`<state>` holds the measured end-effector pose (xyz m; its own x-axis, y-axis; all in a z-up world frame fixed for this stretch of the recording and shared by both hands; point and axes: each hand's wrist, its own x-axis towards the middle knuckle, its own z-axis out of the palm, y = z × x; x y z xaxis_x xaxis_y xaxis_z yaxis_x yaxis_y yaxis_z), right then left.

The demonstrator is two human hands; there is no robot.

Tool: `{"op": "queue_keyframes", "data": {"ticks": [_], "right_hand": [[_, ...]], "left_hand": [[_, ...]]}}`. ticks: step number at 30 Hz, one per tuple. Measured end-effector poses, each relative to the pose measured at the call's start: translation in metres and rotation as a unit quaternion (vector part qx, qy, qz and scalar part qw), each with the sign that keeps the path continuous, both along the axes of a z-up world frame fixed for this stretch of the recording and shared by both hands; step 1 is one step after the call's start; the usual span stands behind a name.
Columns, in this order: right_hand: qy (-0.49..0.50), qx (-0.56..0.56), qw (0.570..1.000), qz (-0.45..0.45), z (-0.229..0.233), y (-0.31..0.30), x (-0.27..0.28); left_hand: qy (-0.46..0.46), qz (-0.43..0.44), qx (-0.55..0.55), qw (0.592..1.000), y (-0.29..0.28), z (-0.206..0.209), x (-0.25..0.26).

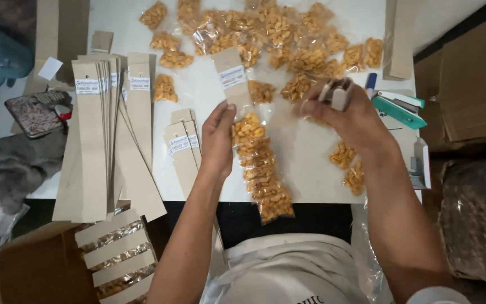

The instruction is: Stapling cardboard labels onto small plastic bags of nuts and placing them into a shipping box.

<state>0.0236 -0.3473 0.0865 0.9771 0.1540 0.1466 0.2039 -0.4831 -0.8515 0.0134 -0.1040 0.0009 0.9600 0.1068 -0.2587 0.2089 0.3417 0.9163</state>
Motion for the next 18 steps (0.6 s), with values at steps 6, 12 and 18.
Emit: {"op": "queue_keyframes", "data": {"ticks": [6, 12, 18], "right_hand": [[0.015, 0.044, 0.995, 0.087, -0.001, 0.05, 0.036], [0.03, -0.004, 0.999, 0.035, -0.011, 0.073, 0.043], [0.035, 0.181, 0.983, -0.013, 0.014, 0.107, 0.035]], "left_hand": [[0.028, -0.031, -0.099, 0.994, -0.011, 0.042, -0.008], [0.006, -0.07, 0.067, 0.995, -0.008, 0.045, -0.012], [-0.122, -0.031, 0.159, 0.979, -0.006, 0.041, -0.018]]}}
